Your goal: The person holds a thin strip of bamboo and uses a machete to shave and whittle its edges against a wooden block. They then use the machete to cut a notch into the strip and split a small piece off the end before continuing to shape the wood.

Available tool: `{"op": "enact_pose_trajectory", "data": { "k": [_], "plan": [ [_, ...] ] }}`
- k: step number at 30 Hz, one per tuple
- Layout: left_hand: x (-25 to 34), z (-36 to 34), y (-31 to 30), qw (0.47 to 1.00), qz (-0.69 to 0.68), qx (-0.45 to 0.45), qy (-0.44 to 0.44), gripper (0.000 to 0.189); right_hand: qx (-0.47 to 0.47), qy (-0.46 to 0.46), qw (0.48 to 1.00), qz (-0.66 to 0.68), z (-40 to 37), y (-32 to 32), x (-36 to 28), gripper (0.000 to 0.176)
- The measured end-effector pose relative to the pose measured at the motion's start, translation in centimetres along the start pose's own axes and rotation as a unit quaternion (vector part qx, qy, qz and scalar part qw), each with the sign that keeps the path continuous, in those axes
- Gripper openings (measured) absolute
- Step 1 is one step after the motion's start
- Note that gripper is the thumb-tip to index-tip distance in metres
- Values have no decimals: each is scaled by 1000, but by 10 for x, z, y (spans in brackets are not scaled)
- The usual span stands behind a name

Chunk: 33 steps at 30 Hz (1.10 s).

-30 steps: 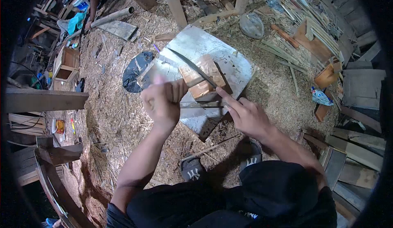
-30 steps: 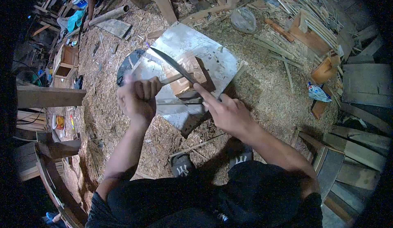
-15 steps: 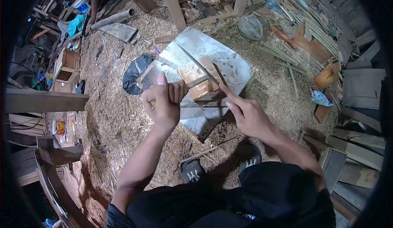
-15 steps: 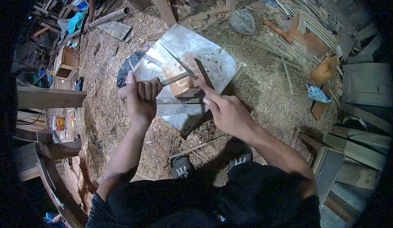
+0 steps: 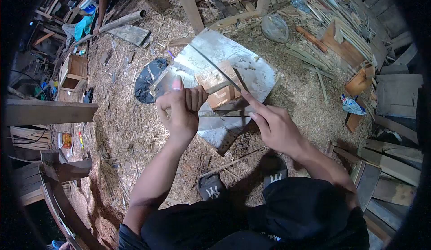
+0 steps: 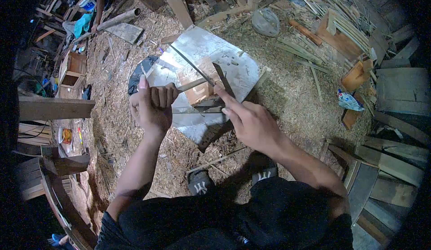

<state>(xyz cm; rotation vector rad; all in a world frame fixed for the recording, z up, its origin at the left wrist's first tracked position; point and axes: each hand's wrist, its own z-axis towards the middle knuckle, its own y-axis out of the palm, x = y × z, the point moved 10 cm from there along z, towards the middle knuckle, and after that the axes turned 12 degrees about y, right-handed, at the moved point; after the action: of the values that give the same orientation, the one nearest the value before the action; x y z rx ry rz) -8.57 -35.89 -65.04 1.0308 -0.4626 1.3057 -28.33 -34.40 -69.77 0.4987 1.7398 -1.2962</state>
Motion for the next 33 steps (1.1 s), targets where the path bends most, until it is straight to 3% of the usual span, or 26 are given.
{"op": "enact_pose_trajectory", "data": {
  "k": [1, 5, 7, 9, 11, 16, 21, 23, 27, 29, 30, 33],
  "plan": [
    [0, 1, 1, 1000, 1, 1, 0, 63, 39, -65, 997, 8, -4, -7, -13, 55],
    [-3, -4, -7, 999, 6, 29, -19, 63, 64, -117, 991, -2, -11, -5, -10, 55],
    [-4, -3, -10, 999, -1, 26, -24, 63, -60, 106, 986, -117, 3, 13, 32, 56],
    [-3, -3, -11, 1000, -20, 21, -5, 63, -78, 124, 988, -46, 6, 7, 26, 57],
    [-3, -4, -7, 1000, -15, 18, -7, 63, 10, 10, 999, -42, 5, -5, 7, 55],
    [-3, -7, -6, 1000, -22, -14, -8, 63, 12, -21, 999, 33, -1, -2, 6, 52],
    [6, -7, 21, 979, 76, -191, 0, 62, -45, 30, 999, -5, -2, 13, 19, 53],
    [7, -7, 20, 976, 73, -207, 8, 60, 63, -113, 990, 54, -5, -10, -15, 52],
    [11, -6, 23, 968, 66, -238, 38, 58, 70, -123, 989, 30, -8, -8, -10, 53],
    [12, -6, 23, 970, 50, -234, 44, 58, -71, 121, 984, -111, 5, 19, 36, 56],
    [14, -5, 23, 971, 34, -232, 48, 57, -2, 53, 997, -63, 4, 12, 31, 58],
    [13, -7, 27, 966, 66, -247, 44, 57, 8, 25, 998, -49, 0, 1, 19, 57]
  ]
}}
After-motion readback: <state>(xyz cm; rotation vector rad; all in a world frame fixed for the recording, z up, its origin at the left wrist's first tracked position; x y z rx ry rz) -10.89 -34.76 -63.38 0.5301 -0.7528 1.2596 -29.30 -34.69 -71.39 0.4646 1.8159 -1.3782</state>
